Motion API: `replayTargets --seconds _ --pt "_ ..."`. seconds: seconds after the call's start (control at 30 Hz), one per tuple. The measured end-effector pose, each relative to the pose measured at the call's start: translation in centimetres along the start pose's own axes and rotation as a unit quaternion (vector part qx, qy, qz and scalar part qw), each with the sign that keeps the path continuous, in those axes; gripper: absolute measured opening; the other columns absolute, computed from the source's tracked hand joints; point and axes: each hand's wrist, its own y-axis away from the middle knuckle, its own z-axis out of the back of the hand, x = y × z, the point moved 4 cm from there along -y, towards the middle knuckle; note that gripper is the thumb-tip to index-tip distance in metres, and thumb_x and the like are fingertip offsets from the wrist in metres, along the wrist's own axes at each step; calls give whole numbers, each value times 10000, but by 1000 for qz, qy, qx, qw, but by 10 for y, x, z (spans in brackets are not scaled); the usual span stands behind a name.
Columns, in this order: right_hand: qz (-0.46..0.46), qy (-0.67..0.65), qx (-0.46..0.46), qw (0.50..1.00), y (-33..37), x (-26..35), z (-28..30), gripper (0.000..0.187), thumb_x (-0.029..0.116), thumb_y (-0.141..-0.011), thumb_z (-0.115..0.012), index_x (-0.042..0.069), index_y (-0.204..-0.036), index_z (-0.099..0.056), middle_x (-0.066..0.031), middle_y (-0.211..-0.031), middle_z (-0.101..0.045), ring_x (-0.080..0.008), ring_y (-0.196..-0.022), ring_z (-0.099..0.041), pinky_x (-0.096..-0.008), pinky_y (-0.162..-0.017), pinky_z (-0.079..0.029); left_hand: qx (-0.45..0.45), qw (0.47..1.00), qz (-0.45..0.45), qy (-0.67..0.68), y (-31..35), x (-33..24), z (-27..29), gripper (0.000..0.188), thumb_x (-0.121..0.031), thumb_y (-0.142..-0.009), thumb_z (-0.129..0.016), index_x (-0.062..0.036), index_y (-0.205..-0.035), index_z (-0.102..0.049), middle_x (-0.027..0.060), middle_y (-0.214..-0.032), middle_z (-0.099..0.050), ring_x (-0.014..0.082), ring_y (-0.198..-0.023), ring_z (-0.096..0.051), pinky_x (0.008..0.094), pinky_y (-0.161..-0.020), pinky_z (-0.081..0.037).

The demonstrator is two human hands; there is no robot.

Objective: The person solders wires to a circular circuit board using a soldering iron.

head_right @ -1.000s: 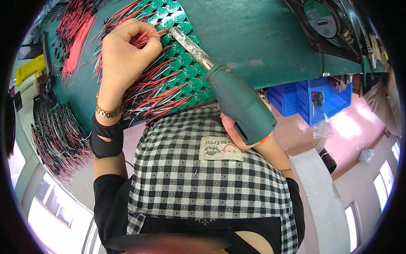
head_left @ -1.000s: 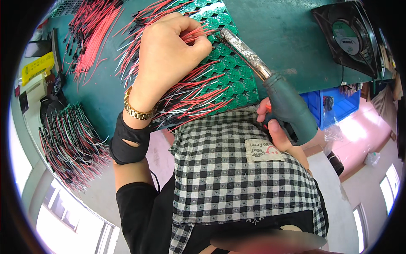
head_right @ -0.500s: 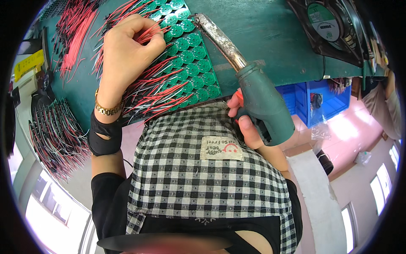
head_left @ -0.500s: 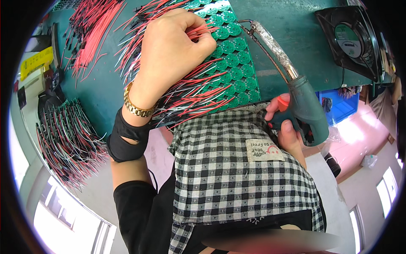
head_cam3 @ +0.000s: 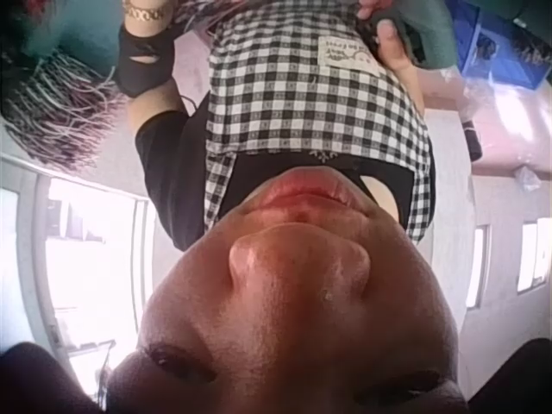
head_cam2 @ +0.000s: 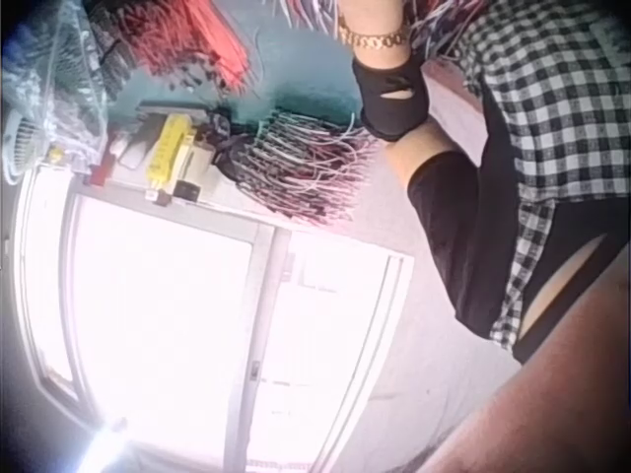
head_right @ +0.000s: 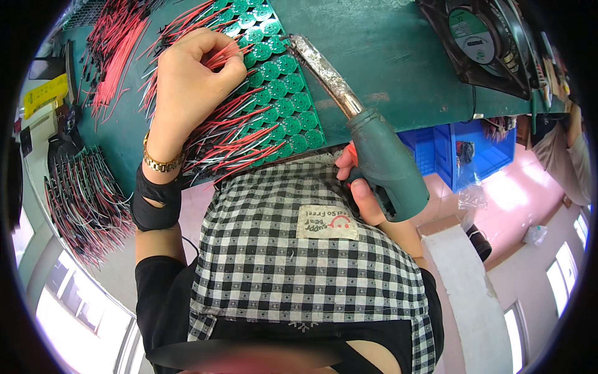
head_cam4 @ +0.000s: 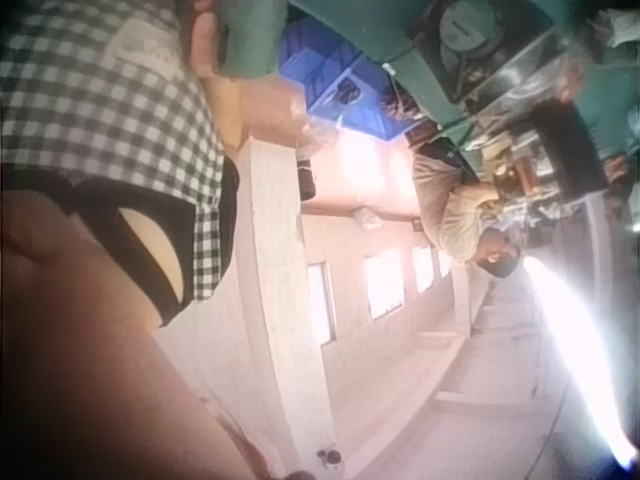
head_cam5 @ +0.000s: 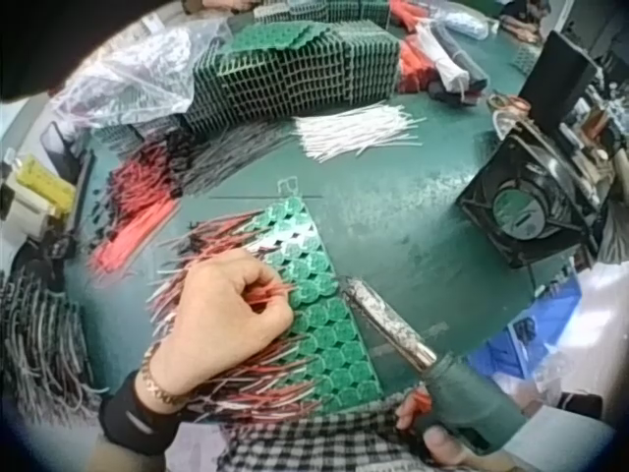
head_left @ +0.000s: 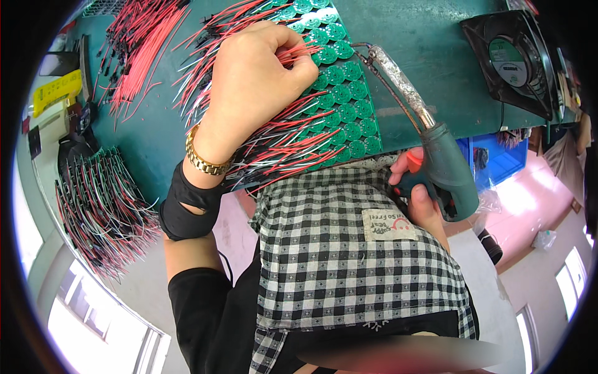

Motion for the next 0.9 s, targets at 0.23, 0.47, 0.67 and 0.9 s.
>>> replayTargets --seconds 0.23,0.47,0.67,0.9 --pt "59 -33 48 997 -3 -2 3 446 224 -839 -607 -18 -1194 -485 -98 -975 -575 -134 -767 -556 -267 -698 -476 18 999 -15 -25 0 -3 -2 115 -110 -682 -639 -21 -754 -625 117 -703 -607 263 -623 -600 349 -594 -484" --pt "61 -27 56 996 -3 0 2 394 194 -843 -609 -11 -1167 -517 -77 -977 -580 -120 -778 -562 -263 -707 -477 17 998 26 47 3 1 4 92 -67 -710 -661 -11 -765 -613 83 -707 -581 193 -612 -571 305 -579 -461" --pt "-13 26 45 999 6 -1 7 605 442 -828 -648 58 -1253 -453 -115 -960 -558 -177 -804 -554 -315 -717 -465 61 997 -4 55 9 -11 1 97 -67 -704 -691 -11 -749 -627 57 -743 -531 156 -589 -527 292 -560 -441" --pt "35 4 62 997 11 -2 16 316 120 -845 -599 -8 -1132 -560 -85 -981 -617 -136 -805 -607 -270 -728 -502 56 995 -77 -16 8 -14 -4 96 -40 -697 -682 -19 -763 -616 27 -745 -519 109 -544 -449 241 -511 -394"
